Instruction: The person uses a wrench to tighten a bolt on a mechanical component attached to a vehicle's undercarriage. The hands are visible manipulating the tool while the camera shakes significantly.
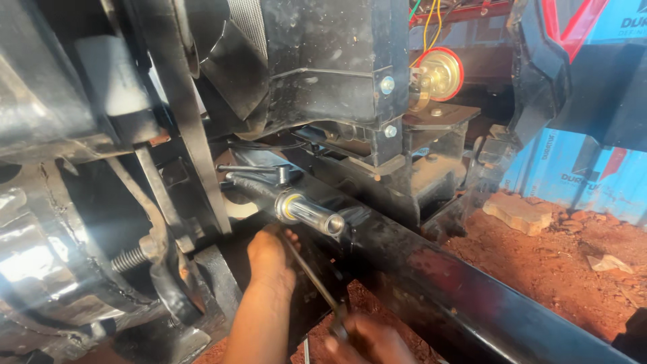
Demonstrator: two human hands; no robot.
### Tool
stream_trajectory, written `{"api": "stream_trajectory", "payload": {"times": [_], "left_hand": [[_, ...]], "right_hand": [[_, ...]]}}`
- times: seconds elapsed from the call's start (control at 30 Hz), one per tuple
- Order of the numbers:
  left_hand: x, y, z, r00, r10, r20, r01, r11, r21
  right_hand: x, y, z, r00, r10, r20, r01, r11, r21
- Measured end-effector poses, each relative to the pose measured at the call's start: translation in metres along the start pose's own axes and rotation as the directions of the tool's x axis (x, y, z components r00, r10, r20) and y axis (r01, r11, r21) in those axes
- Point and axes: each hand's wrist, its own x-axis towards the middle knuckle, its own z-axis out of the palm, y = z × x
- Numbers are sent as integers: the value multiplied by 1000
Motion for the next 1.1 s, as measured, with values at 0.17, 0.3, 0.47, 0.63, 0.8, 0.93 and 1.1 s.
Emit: {"api": "stream_trajectory", "payload": {"times": [0.17, 0.3, 0.47, 0.63, 0.8, 0.93, 1.1], "left_hand": [[2, -4, 3, 999, 49, -23, -47, 997, 67], [5, -5, 1, 999, 8, -46, -3, 992, 126], [13, -7, -1, 1000, 11, -16, -8, 984, 178], [14, -7, -5, 999, 24, 21, -27, 987, 159], [3, 3, 0, 997, 6, 80, -14, 996, 89], [1, 8, 1, 996, -50, 69, 51, 999, -10], [9, 5, -5, 997, 9, 71, 3, 985, -171]], "right_hand": [[38, 67, 12, 990, 51, 129, -42, 996, -74], [49, 78, 26, 985, 68, 158, -50, 992, -113], [51, 71, 36, 982, 80, 170, -56, 988, -140], [49, 59, 38, 980, 81, 180, -55, 988, -147], [21, -2, 23, 984, 60, 166, -45, 995, -93], [-20, -61, 18, 997, -7, -83, 0, 996, -85], [-24, -62, 6, 984, -132, -120, 102, 968, -230]]}}
